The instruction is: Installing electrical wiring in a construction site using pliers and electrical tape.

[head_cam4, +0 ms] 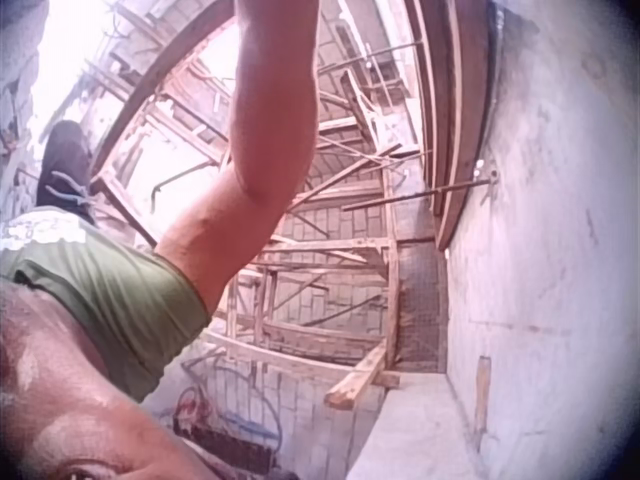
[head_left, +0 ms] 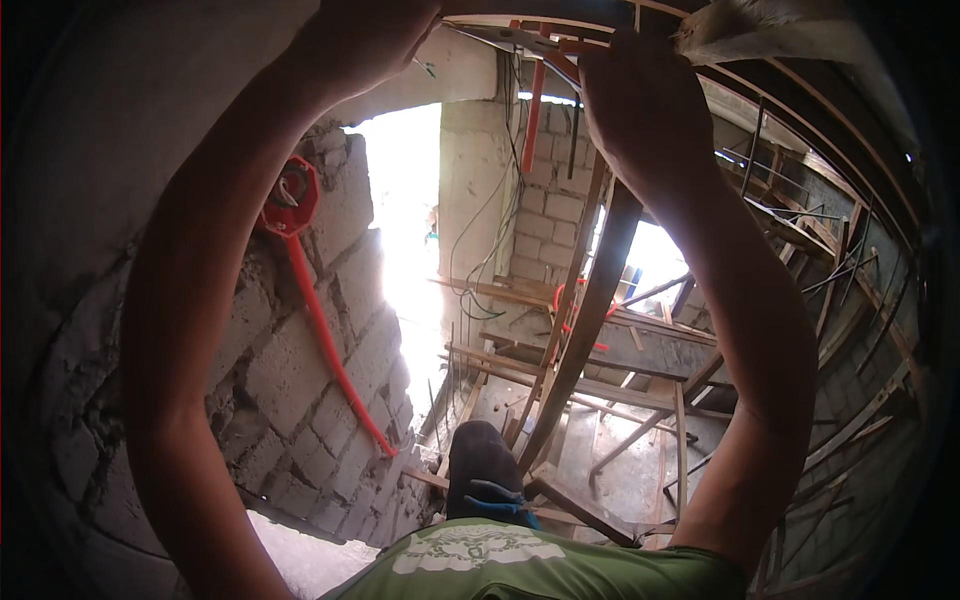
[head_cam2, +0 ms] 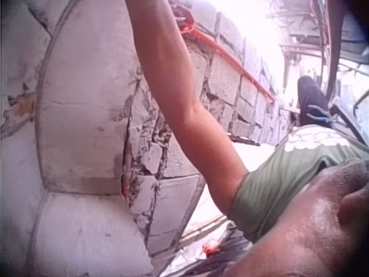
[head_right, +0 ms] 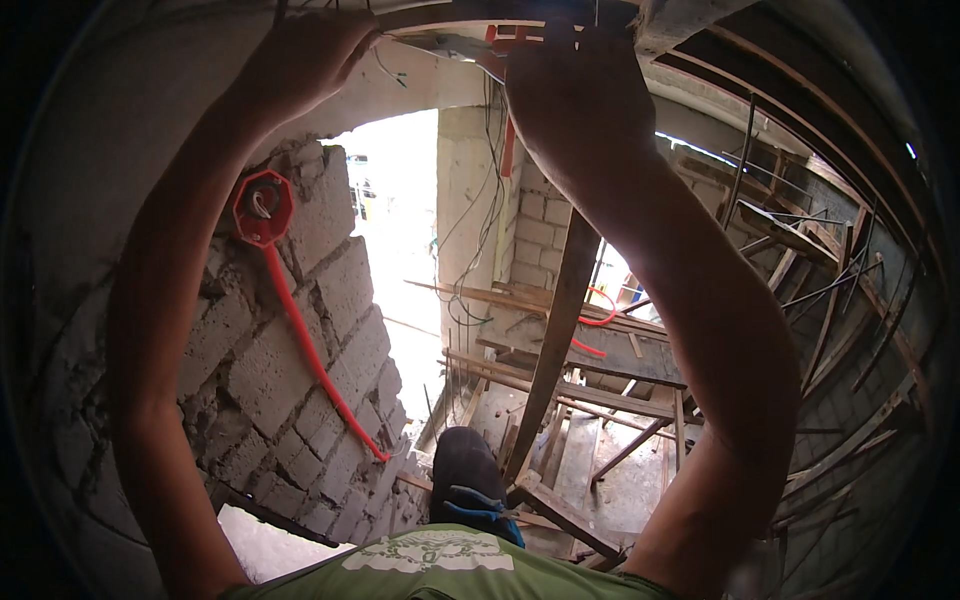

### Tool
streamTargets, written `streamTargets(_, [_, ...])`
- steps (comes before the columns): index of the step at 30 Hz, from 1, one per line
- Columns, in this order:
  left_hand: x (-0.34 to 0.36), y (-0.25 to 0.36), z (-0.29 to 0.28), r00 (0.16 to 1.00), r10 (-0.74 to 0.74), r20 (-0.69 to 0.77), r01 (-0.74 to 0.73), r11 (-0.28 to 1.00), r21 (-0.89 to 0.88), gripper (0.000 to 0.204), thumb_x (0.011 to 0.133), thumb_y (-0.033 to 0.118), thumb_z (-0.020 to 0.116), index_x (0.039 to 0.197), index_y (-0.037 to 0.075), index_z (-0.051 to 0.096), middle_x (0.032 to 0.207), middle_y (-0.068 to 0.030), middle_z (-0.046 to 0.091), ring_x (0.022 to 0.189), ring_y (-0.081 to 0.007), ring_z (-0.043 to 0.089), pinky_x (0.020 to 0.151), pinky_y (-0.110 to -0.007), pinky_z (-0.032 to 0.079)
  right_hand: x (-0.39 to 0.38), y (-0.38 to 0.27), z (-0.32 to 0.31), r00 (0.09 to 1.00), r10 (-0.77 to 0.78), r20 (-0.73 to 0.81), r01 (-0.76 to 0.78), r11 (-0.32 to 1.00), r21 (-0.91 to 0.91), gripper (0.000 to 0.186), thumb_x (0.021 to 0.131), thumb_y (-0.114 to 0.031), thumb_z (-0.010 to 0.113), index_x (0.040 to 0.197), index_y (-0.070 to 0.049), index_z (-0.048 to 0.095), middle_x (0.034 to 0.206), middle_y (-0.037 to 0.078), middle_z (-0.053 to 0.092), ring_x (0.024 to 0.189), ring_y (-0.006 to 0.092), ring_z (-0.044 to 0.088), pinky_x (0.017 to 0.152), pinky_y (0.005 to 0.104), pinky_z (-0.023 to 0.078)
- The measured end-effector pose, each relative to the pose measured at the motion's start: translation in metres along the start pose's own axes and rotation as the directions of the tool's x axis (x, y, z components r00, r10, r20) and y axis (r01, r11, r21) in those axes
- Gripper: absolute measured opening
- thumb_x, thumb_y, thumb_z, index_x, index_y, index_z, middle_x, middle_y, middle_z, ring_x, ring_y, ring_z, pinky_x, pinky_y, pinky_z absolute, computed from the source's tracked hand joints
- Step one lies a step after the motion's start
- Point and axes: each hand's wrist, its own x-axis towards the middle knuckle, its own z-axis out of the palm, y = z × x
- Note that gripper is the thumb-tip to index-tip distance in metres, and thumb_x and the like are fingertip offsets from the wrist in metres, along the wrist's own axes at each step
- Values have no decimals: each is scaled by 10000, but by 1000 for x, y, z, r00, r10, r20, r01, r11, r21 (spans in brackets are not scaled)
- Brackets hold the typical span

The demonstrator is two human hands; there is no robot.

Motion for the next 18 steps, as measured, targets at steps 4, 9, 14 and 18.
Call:
streamTargets(4, [3, -32, 8, 905, 360, -229, -338, 932, 128, 127, 950, 164, 565, 894, 72, 631, 760, -115, 655, 734, -288, 689, 661, -431, 574, 5, 10, -6, 989, -11, 147, 1, 997, 73, 207, 867, -209, 745, 942, -56, 627, 754, 65, 561, 713, 189, 621, 653, 318, 518])
streamTargets(9, [-8, -46, -3, 641, 641, -422, -603, 761, 240, 71, 926, 140, 605, 869, 99, 613, 770, -68, 591, 800, -249, 660, 677, -386, 564, 14, 45, -12, 518, -477, 710, -833, -94, 545, 406, 1000, -402, 595, 905, -15, 672, 698, 58, 643, 602, 139, 644, 586, 308, 547])
streamTargets(14, [8, -43, 6, 854, 298, -426, -363, 928, -79, 132, 953, 198, 610, 880, 88, 611, 756, -120, 625, 705, -295, 660, 617, -437, 525, -1, 26, -4, 692, 79, 717, -551, 700, 454, 337, 997, -344, 595, 969, -25, 699, 675, 95, 642, 628, 204, 672, 602, 341, 562])
streamTargets(18, [5, -29, 11, 950, 179, -254, -176, 984, 38, 233, 970, 271, 569, 842, 78, 594, 698, -167, 621, 571, -329, 641, 523, -481, 505, -6, 3, -13, 928, 170, 330, -224, 966, 132, 181, 932, -202, 644, 986, -44, 714, 913, 164, 671, 750, 290, 709, 688, 382, 587])
